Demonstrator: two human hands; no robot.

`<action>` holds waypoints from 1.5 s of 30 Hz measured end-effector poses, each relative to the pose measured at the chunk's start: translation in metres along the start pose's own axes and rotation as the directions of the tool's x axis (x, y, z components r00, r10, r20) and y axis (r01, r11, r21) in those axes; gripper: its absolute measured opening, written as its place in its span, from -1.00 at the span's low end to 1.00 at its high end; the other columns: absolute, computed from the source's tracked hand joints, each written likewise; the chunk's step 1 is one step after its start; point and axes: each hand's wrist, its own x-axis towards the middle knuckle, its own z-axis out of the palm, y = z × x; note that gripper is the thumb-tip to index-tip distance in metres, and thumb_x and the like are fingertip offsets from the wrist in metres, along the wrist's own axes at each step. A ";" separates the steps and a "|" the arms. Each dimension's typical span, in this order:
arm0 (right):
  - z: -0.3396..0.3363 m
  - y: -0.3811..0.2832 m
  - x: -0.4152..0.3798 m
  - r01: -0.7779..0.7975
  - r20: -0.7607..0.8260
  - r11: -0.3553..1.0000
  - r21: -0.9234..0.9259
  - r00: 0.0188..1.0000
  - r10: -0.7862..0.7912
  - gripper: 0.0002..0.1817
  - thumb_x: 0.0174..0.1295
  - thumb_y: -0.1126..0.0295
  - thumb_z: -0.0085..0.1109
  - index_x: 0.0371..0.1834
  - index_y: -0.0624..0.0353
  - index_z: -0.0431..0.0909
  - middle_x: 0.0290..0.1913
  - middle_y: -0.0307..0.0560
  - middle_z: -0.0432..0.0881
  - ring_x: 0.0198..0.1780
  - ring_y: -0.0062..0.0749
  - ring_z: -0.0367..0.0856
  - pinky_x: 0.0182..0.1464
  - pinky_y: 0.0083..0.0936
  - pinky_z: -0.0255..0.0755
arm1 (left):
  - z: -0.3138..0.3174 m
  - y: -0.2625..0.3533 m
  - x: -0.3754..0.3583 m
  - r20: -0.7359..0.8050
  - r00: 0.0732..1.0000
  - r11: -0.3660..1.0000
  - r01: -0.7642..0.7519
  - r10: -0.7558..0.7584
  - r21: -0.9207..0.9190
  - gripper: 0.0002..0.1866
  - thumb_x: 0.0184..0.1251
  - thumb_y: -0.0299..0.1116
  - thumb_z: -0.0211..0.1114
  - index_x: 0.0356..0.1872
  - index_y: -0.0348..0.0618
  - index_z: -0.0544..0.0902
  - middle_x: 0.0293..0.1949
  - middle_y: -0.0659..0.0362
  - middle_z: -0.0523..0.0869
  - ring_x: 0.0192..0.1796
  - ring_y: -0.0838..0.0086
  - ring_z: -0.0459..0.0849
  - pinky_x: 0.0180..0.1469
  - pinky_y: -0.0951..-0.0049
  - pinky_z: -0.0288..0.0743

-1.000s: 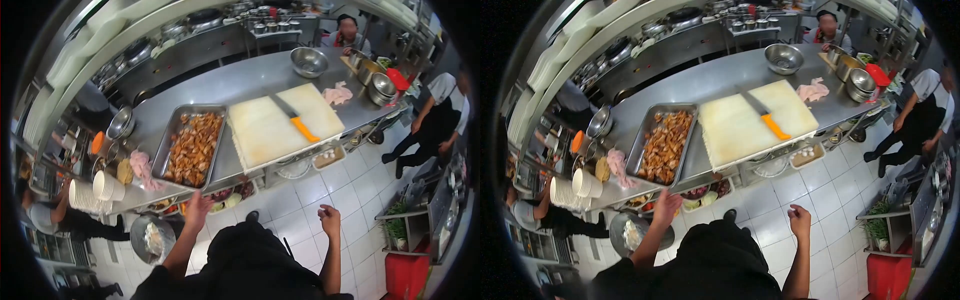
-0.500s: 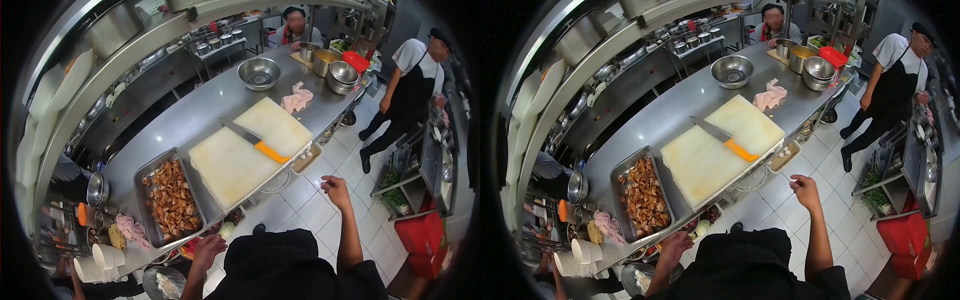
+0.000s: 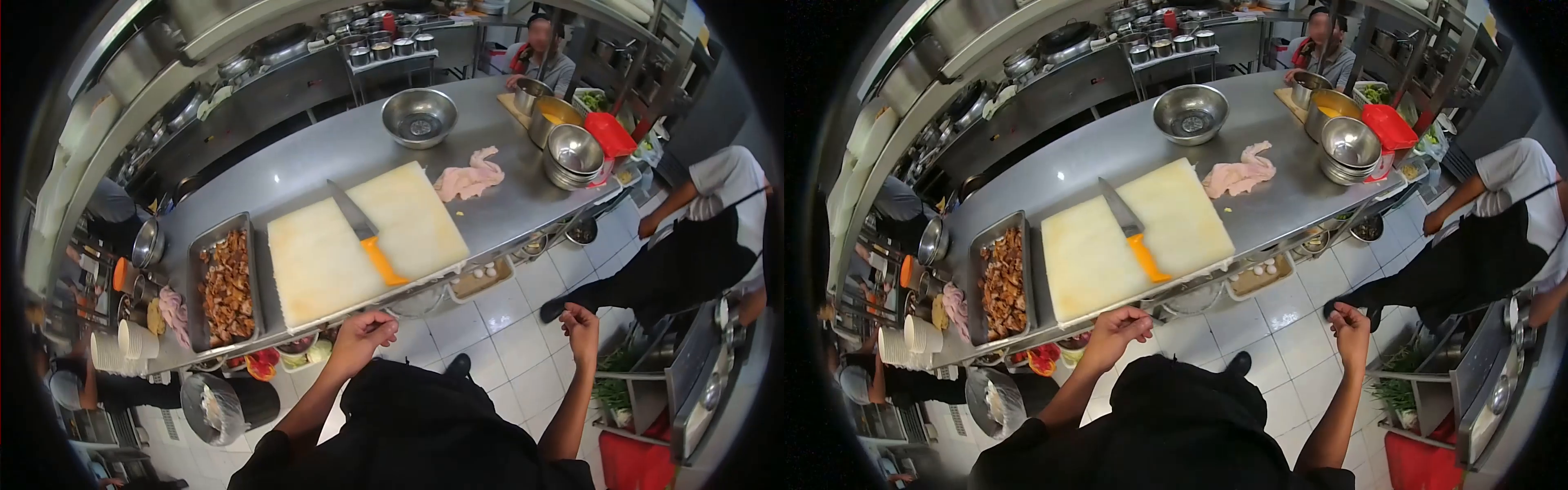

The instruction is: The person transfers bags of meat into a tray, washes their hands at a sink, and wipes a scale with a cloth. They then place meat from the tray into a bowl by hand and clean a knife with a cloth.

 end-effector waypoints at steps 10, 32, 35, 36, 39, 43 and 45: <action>-0.050 -0.061 0.108 0.203 0.144 0.968 -0.144 0.972 -0.183 -0.74 0.11 0.54 0.10 -0.13 0.40 0.53 -0.51 -0.25 0.55 -0.55 -0.69 0.40 -0.52 -0.71 0.26 | 0.099 0.016 0.032 0.006 0.999 0.997 0.043 -0.043 -0.059 -0.85 0.22 -0.46 0.25 -0.21 -0.28 0.57 -0.36 0.21 0.63 -0.32 0.60 0.59 -0.27 0.60 0.48; -0.290 -0.017 0.284 -0.022 -0.456 0.969 0.245 0.880 0.135 -0.82 0.12 0.47 0.13 -0.24 0.34 0.55 -0.50 -0.18 0.56 -0.54 -0.58 0.44 -0.51 -0.66 0.31 | 0.307 0.110 0.268 0.524 0.851 0.999 -0.018 0.037 -0.041 -0.86 0.15 -0.66 0.23 -0.25 -0.36 0.57 -0.33 0.13 0.63 -0.28 0.54 0.61 -0.16 0.59 0.50; -0.336 0.018 0.282 -0.053 -0.541 0.951 0.304 0.812 0.218 -0.78 0.12 0.47 0.13 -0.20 0.36 0.55 -0.49 -0.16 0.58 -0.54 -0.58 0.44 -0.51 -0.64 0.31 | 0.371 0.119 0.291 0.617 0.784 0.997 -0.048 0.073 -0.056 -0.88 0.14 -0.67 0.24 -0.28 -0.36 0.58 -0.32 0.13 0.62 -0.29 0.55 0.61 -0.17 0.59 0.50; -0.348 0.030 0.283 -0.068 -0.577 0.942 0.327 0.776 0.257 -0.77 0.11 0.48 0.13 -0.18 0.37 0.55 -0.48 -0.15 0.58 -0.54 -0.58 0.45 -0.51 -0.64 0.31 | 0.393 0.123 0.298 0.663 0.746 0.998 -0.060 0.064 -0.030 -0.88 0.14 -0.67 0.24 -0.29 -0.36 0.58 -0.32 0.13 0.62 -0.29 0.56 0.60 -0.19 0.60 0.49; -0.386 0.056 0.293 -0.032 -0.612 0.930 0.367 0.745 0.267 -0.75 0.08 0.51 0.11 -0.16 0.37 0.55 -0.47 -0.13 0.61 -0.54 -0.56 0.46 -0.50 -0.62 0.33 | 0.461 0.118 0.320 0.734 0.679 0.997 -0.076 0.034 0.025 -0.89 0.13 -0.66 0.26 -0.30 -0.35 0.59 -0.32 0.14 0.62 -0.30 0.57 0.59 -0.22 0.62 0.47; -0.420 0.094 0.332 -0.069 -0.598 0.922 0.380 0.742 0.302 -0.64 0.02 0.50 0.12 -0.08 0.43 0.52 -0.47 -0.12 0.61 -0.53 -0.56 0.48 -0.50 -0.61 0.36 | 0.554 0.122 0.359 0.732 0.680 0.927 -0.299 0.042 0.225 -0.86 0.11 -0.60 0.32 -0.29 -0.34 0.59 -0.37 0.19 0.60 -0.32 0.57 0.59 -0.26 0.64 0.44; -0.455 0.099 0.326 -0.135 -0.610 0.930 0.343 0.721 0.330 -0.60 0.01 0.47 0.13 -0.05 0.44 0.51 -0.47 -0.11 0.61 -0.53 -0.56 0.48 -0.49 -0.62 0.37 | 0.597 0.120 0.371 0.712 0.702 0.964 -0.200 0.017 0.174 -0.83 0.08 -0.59 0.33 -0.27 -0.33 0.60 -0.30 0.18 0.59 -0.27 0.56 0.59 -0.20 0.60 0.48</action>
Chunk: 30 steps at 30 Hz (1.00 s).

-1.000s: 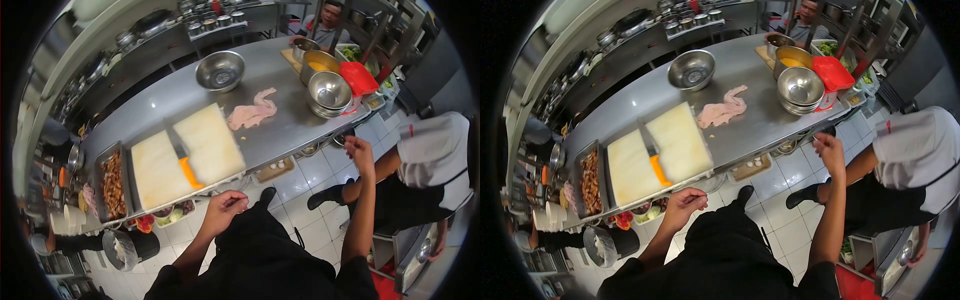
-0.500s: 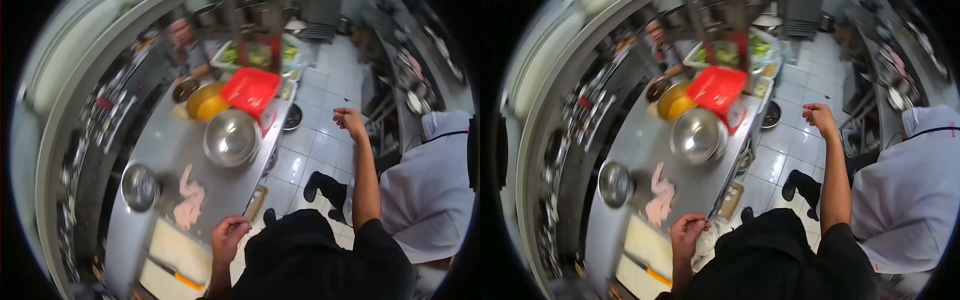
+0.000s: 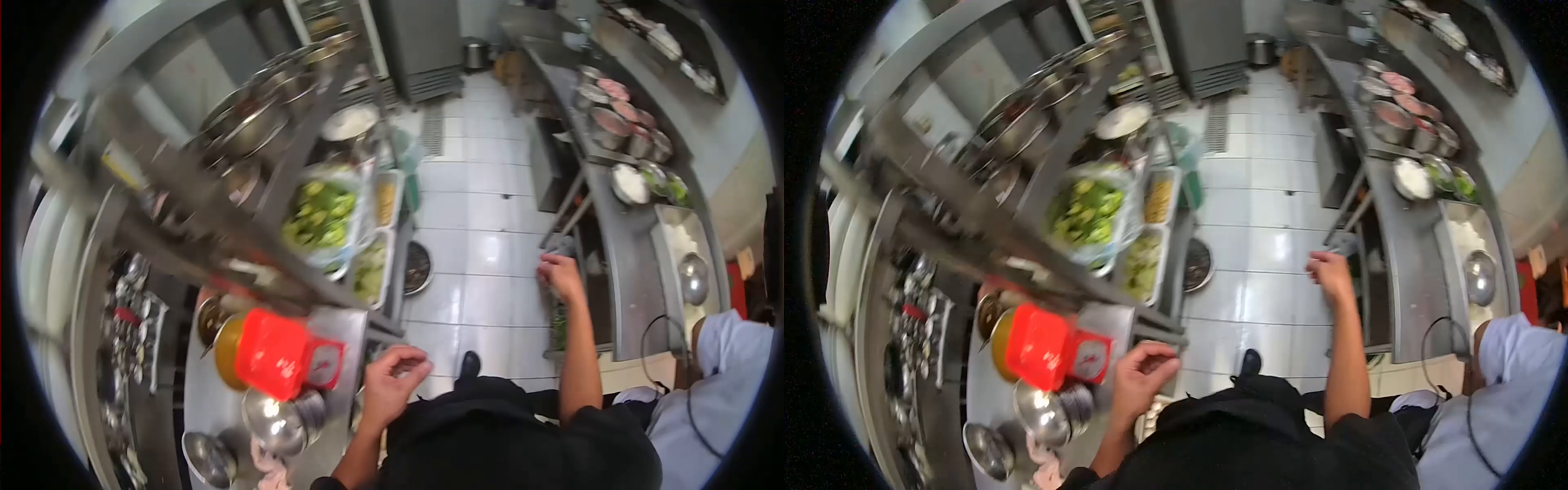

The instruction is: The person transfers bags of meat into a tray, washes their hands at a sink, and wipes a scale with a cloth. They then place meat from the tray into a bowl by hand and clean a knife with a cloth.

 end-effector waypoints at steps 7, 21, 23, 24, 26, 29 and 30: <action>-0.024 -0.047 0.087 -0.021 0.019 0.998 0.063 1.000 0.020 -0.56 0.07 0.51 0.12 0.06 0.47 0.42 -0.46 -0.11 0.60 -0.54 -0.59 0.44 -0.49 -0.65 0.33 | 0.046 0.004 0.114 -0.009 1.000 0.999 -0.024 0.023 -0.040 -0.83 0.09 -0.60 0.32 -0.26 -0.32 0.59 -0.28 0.19 0.62 -0.26 0.61 0.60 -0.19 0.64 0.49; -0.057 -0.110 0.286 -0.043 -0.097 0.999 -0.016 0.994 0.041 -0.46 0.09 0.54 0.06 0.19 0.49 0.28 -0.45 -0.10 0.61 -0.54 -0.59 0.44 -0.48 -0.62 0.34 | 0.121 0.069 0.438 0.120 0.992 0.995 -0.023 0.035 -0.096 -0.87 0.14 -0.52 0.31 -0.29 -0.31 0.61 -0.45 0.29 0.62 -0.41 0.73 0.50 -0.32 0.70 0.38; -0.076 -0.103 0.295 -0.045 -0.183 0.999 0.023 0.982 0.048 -0.45 0.10 0.54 0.07 0.20 0.50 0.27 -0.45 -0.11 0.60 -0.54 -0.60 0.44 -0.48 -0.66 0.33 | 0.141 0.097 0.495 0.193 0.960 0.979 -0.201 0.200 -0.018 -0.86 0.13 -0.50 0.33 -0.30 -0.31 0.61 -0.45 0.30 0.61 -0.40 0.72 0.50 -0.31 0.69 0.38; -0.085 -0.096 0.301 -0.034 -0.204 0.998 0.053 0.978 0.044 -0.46 0.11 0.55 0.06 0.21 0.49 0.26 -0.43 -0.13 0.61 -0.54 -0.62 0.43 -0.49 -0.69 0.33 | 0.153 0.106 0.527 0.216 0.943 0.964 -0.265 0.255 0.020 -0.86 0.13 -0.48 0.33 -0.31 -0.31 0.61 -0.45 0.31 0.61 -0.40 0.72 0.49 -0.32 0.69 0.38; -0.096 -0.094 0.309 -0.045 -0.236 0.992 0.114 0.969 0.071 -0.45 0.12 0.55 0.06 0.22 0.49 0.24 -0.42 -0.13 0.61 -0.54 -0.63 0.42 -0.48 -0.70 0.33 | 0.179 0.105 0.603 0.261 0.921 0.946 -0.316 0.287 0.075 -0.86 0.14 -0.46 0.32 -0.32 -0.30 0.61 -0.46 0.31 0.61 -0.40 0.71 0.49 -0.33 0.68 0.37; -0.101 -0.106 0.336 -0.076 -0.252 0.972 0.222 0.959 0.132 -0.43 0.13 0.57 0.03 0.25 0.47 0.20 -0.41 -0.13 0.61 -0.54 -0.66 0.41 -0.48 -0.72 0.33 | 0.202 0.035 0.743 0.311 0.929 0.920 -0.286 0.199 0.268 -0.80 0.09 -0.38 0.34 -0.30 -0.28 0.62 -0.47 0.21 0.64 -0.41 0.62 0.55 -0.33 0.59 0.42; -0.101 -0.111 0.350 -0.094 -0.250 0.965 0.244 0.956 0.156 -0.43 0.13 0.57 0.02 0.26 0.47 0.18 -0.40 -0.13 0.62 -0.54 -0.66 0.40 -0.47 -0.72 0.32 | 0.199 -0.005 0.787 0.319 0.933 0.840 -0.306 0.169 0.449 -0.77 0.06 -0.35 0.35 -0.30 -0.26 0.63 -0.44 0.12 0.66 -0.39 0.48 0.60 -0.30 0.50 0.45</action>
